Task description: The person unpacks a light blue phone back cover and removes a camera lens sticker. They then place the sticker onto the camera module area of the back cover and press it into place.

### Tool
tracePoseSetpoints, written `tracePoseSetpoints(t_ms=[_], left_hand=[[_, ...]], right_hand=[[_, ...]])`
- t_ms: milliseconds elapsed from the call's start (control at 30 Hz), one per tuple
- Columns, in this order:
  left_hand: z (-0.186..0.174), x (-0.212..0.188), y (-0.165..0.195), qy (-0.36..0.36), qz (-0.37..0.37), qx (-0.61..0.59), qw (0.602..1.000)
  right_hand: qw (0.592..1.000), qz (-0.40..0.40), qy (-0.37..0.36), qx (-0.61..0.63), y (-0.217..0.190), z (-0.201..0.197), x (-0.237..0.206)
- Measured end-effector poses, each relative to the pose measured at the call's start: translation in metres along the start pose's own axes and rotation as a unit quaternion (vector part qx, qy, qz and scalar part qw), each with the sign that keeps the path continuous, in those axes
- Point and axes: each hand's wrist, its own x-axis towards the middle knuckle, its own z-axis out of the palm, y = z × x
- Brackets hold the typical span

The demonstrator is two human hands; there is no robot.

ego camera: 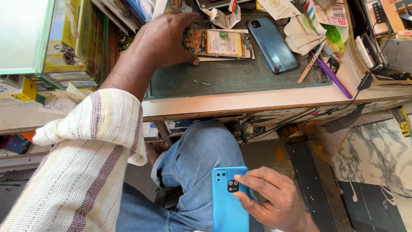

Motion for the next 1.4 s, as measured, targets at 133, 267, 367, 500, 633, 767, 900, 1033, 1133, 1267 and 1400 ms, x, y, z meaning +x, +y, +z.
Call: tracePoseSetpoints(t_ms=[133, 267, 367, 500, 633, 767, 900, 1033, 1133, 1267, 1400], left_hand=[[0.004, 0.002, -0.013, -0.015, 0.019, -0.044, 0.999], [0.004, 0.002, -0.016, -0.035, 0.004, -0.082, 0.996], [0.000, 0.001, -0.015, -0.057, 0.020, -0.099, 0.993], [-0.005, 0.003, -0.012, -0.116, 0.009, -0.107, 0.987], [-0.004, 0.010, -0.011, -0.113, 0.029, -0.071, 0.991], [-0.001, 0.015, -0.017, -0.077, 0.064, -0.037, 0.994], [0.001, 0.013, -0.022, 0.009, 0.068, -0.029, 0.997], [0.003, 0.007, -0.020, 0.088, 0.034, -0.013, 0.995], [0.005, 0.000, -0.011, 0.130, 0.008, 0.010, 0.991], [0.006, -0.031, 0.020, 0.200, 0.027, 0.001, 0.979], [-0.010, -0.097, 0.067, 0.167, 0.001, -0.100, 0.981]], right_hand=[[1.000, -0.003, 0.000, 0.004, 0.002, 0.001, -0.002], [1.000, -0.002, 0.016, 0.022, 0.006, 0.007, -0.003], [0.999, -0.004, 0.022, 0.026, 0.008, 0.008, -0.005], [0.999, 0.001, 0.022, 0.032, 0.011, 0.009, -0.007], [0.999, -0.005, 0.019, 0.037, 0.012, 0.009, -0.007], [0.999, 0.004, 0.016, 0.039, 0.012, 0.009, -0.006], [0.999, 0.002, 0.014, 0.033, 0.011, 0.007, -0.006], [0.999, 0.004, 0.008, 0.034, 0.011, 0.006, -0.003], [1.000, -0.003, 0.009, 0.029, 0.011, 0.003, -0.002], [0.999, 0.000, 0.001, 0.039, 0.011, 0.003, 0.000], [1.000, 0.000, 0.005, 0.031, 0.007, 0.003, 0.004]])
